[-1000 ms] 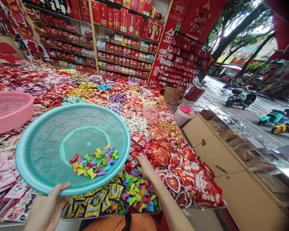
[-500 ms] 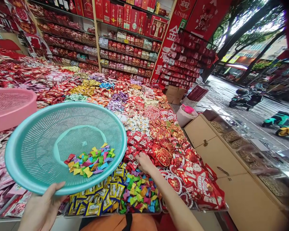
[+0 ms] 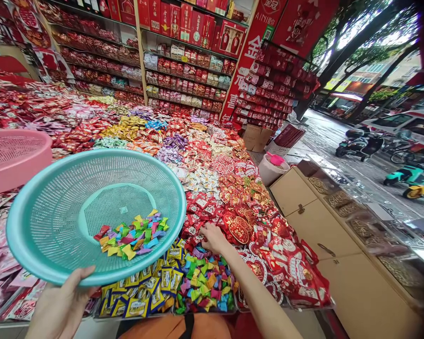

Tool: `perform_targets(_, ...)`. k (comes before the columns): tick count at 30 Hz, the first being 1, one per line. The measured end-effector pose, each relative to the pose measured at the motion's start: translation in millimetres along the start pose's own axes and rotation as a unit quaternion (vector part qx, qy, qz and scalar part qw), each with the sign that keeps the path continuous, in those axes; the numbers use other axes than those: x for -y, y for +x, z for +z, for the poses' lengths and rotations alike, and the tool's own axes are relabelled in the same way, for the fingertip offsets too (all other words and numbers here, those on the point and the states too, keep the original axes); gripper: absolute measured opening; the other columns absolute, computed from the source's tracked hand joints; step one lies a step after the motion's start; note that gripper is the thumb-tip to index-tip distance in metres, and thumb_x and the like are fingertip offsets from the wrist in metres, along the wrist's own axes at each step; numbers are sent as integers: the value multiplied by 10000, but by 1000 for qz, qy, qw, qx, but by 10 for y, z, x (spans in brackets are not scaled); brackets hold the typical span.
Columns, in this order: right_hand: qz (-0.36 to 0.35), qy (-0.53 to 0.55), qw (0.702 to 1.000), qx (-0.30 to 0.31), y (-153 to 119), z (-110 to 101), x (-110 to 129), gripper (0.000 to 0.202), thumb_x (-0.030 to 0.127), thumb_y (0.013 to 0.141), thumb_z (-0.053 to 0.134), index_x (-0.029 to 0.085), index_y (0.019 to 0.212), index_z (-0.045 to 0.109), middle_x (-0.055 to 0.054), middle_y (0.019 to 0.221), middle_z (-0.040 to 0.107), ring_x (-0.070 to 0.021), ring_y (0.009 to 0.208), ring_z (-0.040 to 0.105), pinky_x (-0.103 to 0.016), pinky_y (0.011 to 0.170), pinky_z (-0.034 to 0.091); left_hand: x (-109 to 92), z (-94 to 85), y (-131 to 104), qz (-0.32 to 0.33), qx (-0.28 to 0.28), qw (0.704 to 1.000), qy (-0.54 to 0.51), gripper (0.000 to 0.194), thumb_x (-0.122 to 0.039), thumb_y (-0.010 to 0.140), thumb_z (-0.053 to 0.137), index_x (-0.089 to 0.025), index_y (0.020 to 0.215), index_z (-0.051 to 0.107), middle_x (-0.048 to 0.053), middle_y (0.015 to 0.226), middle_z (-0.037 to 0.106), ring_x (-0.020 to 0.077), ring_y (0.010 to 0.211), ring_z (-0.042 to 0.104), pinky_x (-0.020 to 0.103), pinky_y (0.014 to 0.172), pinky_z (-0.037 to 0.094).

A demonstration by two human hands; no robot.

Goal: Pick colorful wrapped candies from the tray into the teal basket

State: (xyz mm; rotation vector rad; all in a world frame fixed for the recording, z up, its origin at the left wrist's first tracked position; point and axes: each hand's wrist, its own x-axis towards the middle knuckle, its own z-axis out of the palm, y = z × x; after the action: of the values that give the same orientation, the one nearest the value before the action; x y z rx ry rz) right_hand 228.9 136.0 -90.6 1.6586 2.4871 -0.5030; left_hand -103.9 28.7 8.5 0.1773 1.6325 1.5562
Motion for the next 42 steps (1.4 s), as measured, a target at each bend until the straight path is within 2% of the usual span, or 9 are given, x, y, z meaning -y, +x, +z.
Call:
perform_targets(9,0,-15,1000,14,65,1,-21,258,241,773,678,200,1024,636,-65,1030,520,-213,958,458,-294,738,300,-28,43,-6,3,3,1000,-5,411,-135,228,810,-179,594,627,-17,931,630,126,742,496,177,454,491)
perform_targets(16,0,-13,1000,5,1,-121,-14,295,335,753,723,199,996,627,-60,1048,538,-214,972,469,-291,747,316,-55,61,-53,10,11,1000,-5,427,-117,253,800,-188,621,594,-36,923,636,122,726,510,171,432,478)
perform_targets(20,23,-19,997,-65,75,-231,20,262,340,793,696,202,998,609,-58,1048,542,-217,983,472,-308,782,331,-50,63,-37,21,13,1000,-2,414,-136,272,797,-190,628,593,-41,937,640,114,703,504,171,413,470)
perform_targets(25,82,-53,980,-175,357,-279,161,265,313,814,689,190,1025,585,-78,1055,545,-238,982,480,-340,805,352,-55,61,-36,10,1,1000,-1,436,-102,240,775,-200,631,607,-46,881,636,118,689,502,174,409,468)
perform_targets(27,103,-55,974,-193,448,-261,207,323,334,817,695,186,1075,570,-94,1076,542,-249,987,482,-355,817,356,-56,62,-42,7,-7,1000,-2,439,-97,231,771,-199,629,618,-42,881,639,117,684,501,175,415,472)
perform_targets(31,116,-40,974,-191,515,-207,231,398,378,813,705,198,1130,545,-106,1090,539,-263,1006,486,-367,825,364,-55,52,-46,3,-15,1000,-1,418,-102,226,776,-191,606,627,-31,922,649,114,690,502,176,437,483)
perform_targets(37,111,-3,975,-194,357,-178,214,374,419,853,650,208,1141,537,-96,1090,545,-259,1020,497,-362,821,375,-70,25,-26,3,-23,1000,-4,384,-115,262,777,-196,607,629,-18,942,663,107,660,509,178,431,478)
perform_targets(40,101,54,974,-193,126,-138,186,224,372,896,599,217,1055,570,-68,1059,566,-227,1001,516,-335,819,374,-73,24,-23,9,-8,1000,-3,401,-99,256,779,-194,610,616,-21,940,660,114,689,520,175,448,484)
perform_targets(42,103,100,977,-158,-53,-75,154,111,318,893,606,222,949,598,-40,1008,584,-207,986,528,-313,817,367,-74,29,-24,16,8,1000,1,399,-102,273,784,-195,619,609,-30,949,658,116,709,523,179,468,496)
